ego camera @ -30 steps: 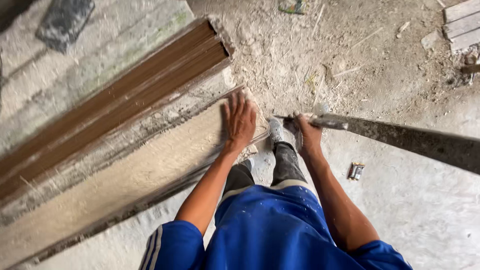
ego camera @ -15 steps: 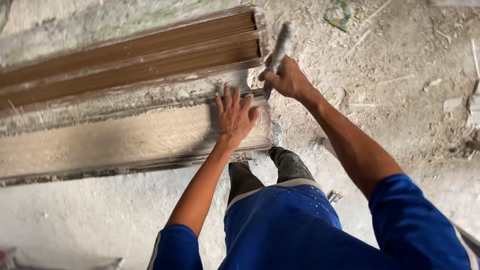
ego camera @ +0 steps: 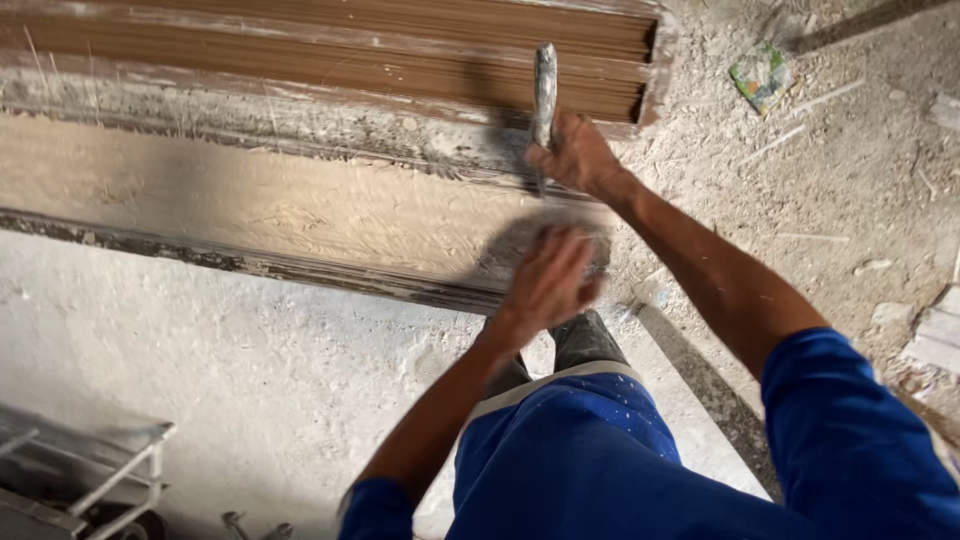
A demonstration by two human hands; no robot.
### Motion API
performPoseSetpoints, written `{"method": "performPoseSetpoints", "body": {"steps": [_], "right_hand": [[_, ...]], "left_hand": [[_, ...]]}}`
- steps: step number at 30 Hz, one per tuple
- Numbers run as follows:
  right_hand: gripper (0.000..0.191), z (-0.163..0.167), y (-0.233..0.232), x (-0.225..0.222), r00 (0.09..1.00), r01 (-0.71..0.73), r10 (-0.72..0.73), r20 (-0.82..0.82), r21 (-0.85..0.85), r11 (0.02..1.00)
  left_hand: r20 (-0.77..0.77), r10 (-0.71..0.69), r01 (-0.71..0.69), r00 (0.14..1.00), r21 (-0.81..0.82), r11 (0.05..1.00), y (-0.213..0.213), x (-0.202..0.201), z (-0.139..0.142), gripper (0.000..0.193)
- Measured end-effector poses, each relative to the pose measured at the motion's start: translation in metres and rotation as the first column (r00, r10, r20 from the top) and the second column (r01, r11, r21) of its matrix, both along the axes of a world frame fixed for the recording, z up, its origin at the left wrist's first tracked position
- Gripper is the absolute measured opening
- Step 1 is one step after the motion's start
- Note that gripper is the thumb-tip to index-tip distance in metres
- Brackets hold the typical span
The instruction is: The person places handfuls of white fiber strands into a long wooden mold on the workbench, then scoops cement paste from a bowl and spreads it over the fibers with a sponge. They scrape excess paste from the mold edge with a knife, mix more paste in the bowl, and wipe the bowl clean.
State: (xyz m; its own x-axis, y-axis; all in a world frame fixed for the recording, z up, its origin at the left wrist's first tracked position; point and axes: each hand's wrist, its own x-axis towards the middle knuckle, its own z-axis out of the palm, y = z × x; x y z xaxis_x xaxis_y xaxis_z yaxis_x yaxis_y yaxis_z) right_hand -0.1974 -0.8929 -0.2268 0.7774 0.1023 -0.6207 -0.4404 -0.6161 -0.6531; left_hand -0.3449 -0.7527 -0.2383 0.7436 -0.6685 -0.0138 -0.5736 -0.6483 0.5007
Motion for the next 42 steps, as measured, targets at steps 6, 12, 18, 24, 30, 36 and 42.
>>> {"method": "performPoseSetpoints", "body": {"steps": [6, 12, 18, 24, 30, 36, 42], "right_hand": [[0.029, 0.021, 0.093, 0.043, 0.952, 0.023, -0.037, 0.305, 0.047, 0.999], [0.028, 0.030, 0.204, 0.092, 0.944, 0.103, -0.182, 0.274, 0.280, 0.954], [0.023, 0.032, 0.332, 0.144, 0.920, 0.074, -0.114, 0.374, 0.121, 0.990], [0.019, 0.018, 0.470, 0.212, 0.948, 0.009, -0.046, 0.316, 0.119, 0.993], [0.014, 0.005, 0.601, 0.269, 0.908, -0.109, 0.075, 0.411, 0.060, 0.992], [0.027, 0.015, 0.740, 0.323, 0.864, -0.084, 0.132, 0.486, -0.119, 0.989], [0.033, 0.031, 0.884, 0.379, 0.828, -0.031, 0.099, 0.552, -0.132, 0.991]], "left_hand": [[0.060, -0.005, -0.001, 0.998, 0.100, 0.995, 0.000, 0.051, -0.008, 0.080], [0.009, -0.026, 0.023, 1.000, 0.231, 0.973, 0.109, 0.099, -0.001, 0.078], [0.210, 0.055, -0.067, 0.976, 0.051, 0.996, 0.244, 0.159, -0.009, 0.080], [0.244, 0.153, -0.119, 0.958, -0.151, 0.981, 0.397, 0.219, -0.018, 0.070], [0.260, 0.161, -0.140, 0.952, -0.098, 0.985, 0.530, 0.280, -0.018, 0.072], [0.255, 0.113, -0.136, 0.960, 0.076, 0.988, 0.659, 0.335, -0.006, 0.077], [0.178, 0.053, -0.087, 0.983, 0.191, 0.978, 0.793, 0.396, -0.001, 0.084]]}}
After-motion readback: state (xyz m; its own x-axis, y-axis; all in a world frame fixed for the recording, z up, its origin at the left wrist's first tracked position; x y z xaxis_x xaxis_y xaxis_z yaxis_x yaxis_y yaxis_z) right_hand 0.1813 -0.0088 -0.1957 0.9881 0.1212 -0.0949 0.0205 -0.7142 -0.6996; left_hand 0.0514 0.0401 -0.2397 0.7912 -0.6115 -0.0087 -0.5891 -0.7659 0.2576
